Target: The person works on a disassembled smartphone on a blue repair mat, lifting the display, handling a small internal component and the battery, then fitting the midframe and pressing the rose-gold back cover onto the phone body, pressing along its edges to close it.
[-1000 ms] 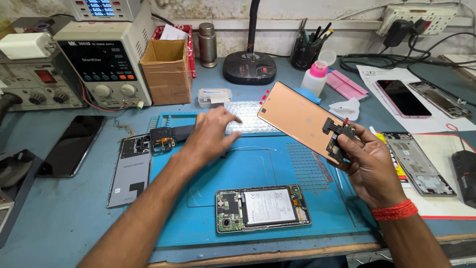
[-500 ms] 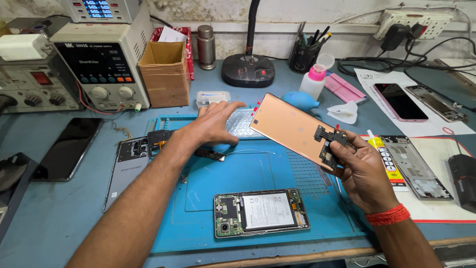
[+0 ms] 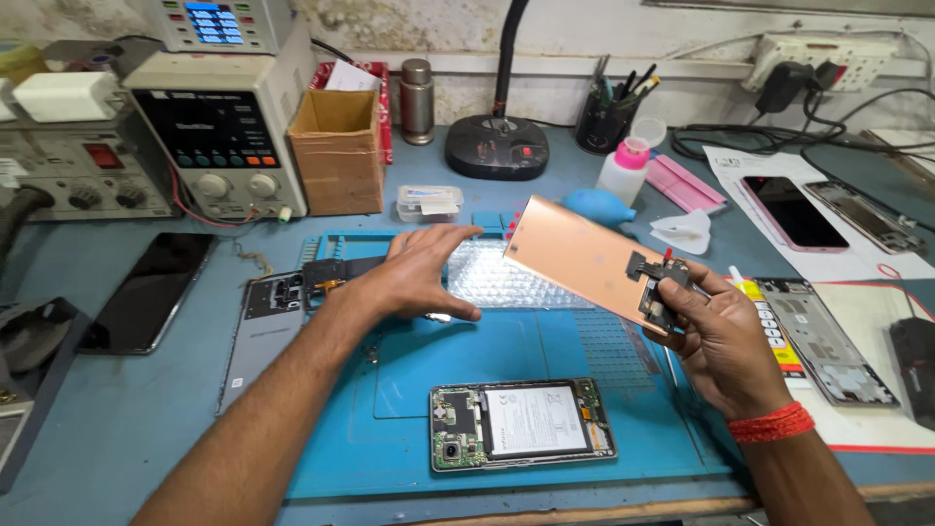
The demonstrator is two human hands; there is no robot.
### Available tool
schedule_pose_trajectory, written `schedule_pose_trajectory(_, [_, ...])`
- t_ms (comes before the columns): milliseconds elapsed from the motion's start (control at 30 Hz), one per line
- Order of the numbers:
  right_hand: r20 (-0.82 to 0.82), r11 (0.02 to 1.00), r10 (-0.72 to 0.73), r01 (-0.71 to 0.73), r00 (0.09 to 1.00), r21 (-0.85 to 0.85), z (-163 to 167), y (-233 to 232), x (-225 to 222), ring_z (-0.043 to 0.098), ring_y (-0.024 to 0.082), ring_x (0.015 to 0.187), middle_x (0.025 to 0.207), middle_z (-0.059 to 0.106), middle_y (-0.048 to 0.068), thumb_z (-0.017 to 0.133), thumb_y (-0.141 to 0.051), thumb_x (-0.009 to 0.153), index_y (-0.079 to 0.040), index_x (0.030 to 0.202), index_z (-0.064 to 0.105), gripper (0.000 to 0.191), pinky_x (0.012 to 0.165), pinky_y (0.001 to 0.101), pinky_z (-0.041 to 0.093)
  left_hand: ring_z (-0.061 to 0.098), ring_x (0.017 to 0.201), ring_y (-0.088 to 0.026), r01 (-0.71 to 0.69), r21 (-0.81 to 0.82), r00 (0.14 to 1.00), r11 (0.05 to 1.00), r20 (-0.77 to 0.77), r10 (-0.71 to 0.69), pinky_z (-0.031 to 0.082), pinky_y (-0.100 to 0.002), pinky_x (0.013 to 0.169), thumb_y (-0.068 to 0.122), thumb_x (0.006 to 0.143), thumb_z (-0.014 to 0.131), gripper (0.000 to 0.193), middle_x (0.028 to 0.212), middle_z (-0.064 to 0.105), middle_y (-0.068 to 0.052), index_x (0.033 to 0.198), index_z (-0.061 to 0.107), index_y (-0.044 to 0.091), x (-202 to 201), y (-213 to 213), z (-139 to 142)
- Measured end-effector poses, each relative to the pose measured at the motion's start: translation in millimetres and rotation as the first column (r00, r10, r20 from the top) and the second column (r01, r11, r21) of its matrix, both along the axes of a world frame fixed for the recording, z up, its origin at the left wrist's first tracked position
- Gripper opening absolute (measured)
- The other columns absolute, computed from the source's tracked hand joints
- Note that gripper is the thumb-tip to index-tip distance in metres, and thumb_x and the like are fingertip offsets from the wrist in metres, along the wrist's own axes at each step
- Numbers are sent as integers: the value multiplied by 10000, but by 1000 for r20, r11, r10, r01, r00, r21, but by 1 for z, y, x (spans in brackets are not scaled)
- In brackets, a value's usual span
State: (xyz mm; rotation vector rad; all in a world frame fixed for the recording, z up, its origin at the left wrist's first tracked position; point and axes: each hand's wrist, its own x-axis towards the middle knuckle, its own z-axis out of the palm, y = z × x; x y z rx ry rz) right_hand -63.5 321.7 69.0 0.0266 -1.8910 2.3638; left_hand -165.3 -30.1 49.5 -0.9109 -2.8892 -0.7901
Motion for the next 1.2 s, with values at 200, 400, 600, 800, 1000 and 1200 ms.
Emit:
schedule_pose_trajectory(200, [183, 976, 85, -119, 979, 183, 11, -16, -28, 716, 89, 855, 1022, 738, 12, 674, -198, 913, -80, 1313, 636, 419, 686, 307, 608, 367, 1438, -383, 29, 148, 996, 989, -93, -16, 253, -498, 1194, 477, 529, 964, 1283, 1517, 460, -165, 1574, 278, 192, 14, -6, 10])
schedule_pose_trajectory(400, [266, 948, 103, -175, 958, 264, 9, -36, -66, 700, 76, 846, 1009, 736, 9, 668, -225, 935, -90, 1302, 651, 392, 707, 292, 615, 470, 1389, -375, 160, 276, 962, 948, -260, -87, 353, -483, 1165, 356, 560, 969, 1140, 1471, 525, -171, 1518, 391, 139, 20, -6, 10])
schedule_pose_trajectory(600, [292, 924, 160, -247, 943, 292, -6, -45, -101, 694, 80, 771, 1000, 735, 33, 664, -230, 962, -60, 1291, 664, 371, 628, 269, 590, 517, 1365, -333, 112, 247, 984, 962, -165, -72, 415, -444, 1158, 285, 628, 915, 942, 1441, 573, -132, 1462, 500, 144, 13, -6, 5])
schedule_pose_trajectory(800, [-22, 548, -64, 54, 998, 835, -19, -38, -106, 724, 174, 776, 1033, 738, 84, 819, -295, 799, -81, 1299, 659, 567, 557, 338, 604, 477, 1385, -325, 63, 135, 998, 989, -38, -58, 381, -457, 1150, 321, 586, 917, 974, 1457, 543, -119, 1451, 490, 189, 0, 0, 2])
schedule_pose_trajectory(1000, [-90, 159, 27, 84, 996, 984, -6, -39, -87, 727, 266, 884, 1058, 762, 168, 804, -474, 837, -106, 1384, 622, 684, 735, 353, 529, 454, 1400, -319, 61, 105, 998, 993, -26, -59, 378, -462, 1153, 323, 616, 884, 960, 1482, 512, -124, 1471, 466, 200, 0, 4, -2])
schedule_pose_trajectory(1200, [160, 448, -80, -108, 984, 887, 16, -54, -75, 739, 217, 884, 1185, 681, 132, 817, -326, 766, -172, 1409, 561, 709, 590, 369, 659, 415, 1407, -353, 59, 140, 997, 988, -55, -51, 360, -459, 1165, 289, 644, 852, 934, 1468, 501, -159, 1480, 450, 181, 3, 7, 0])
